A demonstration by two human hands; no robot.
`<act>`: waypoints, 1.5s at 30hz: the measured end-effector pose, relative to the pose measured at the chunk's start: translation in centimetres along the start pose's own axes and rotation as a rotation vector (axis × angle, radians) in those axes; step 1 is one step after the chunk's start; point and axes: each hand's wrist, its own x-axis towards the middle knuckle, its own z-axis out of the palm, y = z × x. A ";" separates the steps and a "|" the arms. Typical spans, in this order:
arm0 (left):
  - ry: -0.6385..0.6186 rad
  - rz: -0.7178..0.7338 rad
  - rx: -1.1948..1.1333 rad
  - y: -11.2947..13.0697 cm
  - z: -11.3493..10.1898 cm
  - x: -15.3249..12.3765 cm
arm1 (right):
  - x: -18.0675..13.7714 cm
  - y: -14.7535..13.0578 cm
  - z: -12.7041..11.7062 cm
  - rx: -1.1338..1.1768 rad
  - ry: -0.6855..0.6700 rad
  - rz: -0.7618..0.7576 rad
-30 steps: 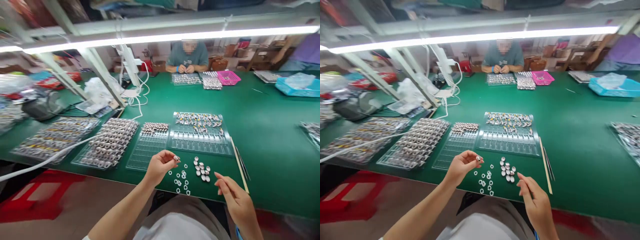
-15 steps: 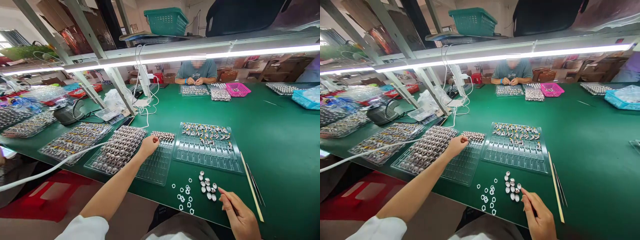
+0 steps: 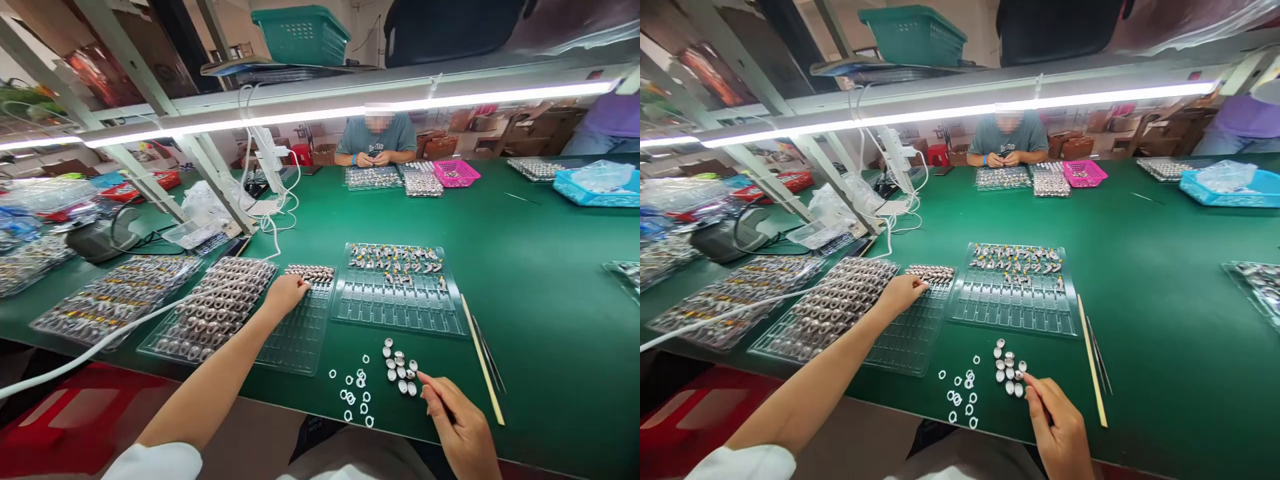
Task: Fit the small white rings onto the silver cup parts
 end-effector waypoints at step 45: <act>0.320 0.944 -0.418 15.9 2.0 -17.1 | -0.4 -5.1 1.5 0.657 0.036 0.490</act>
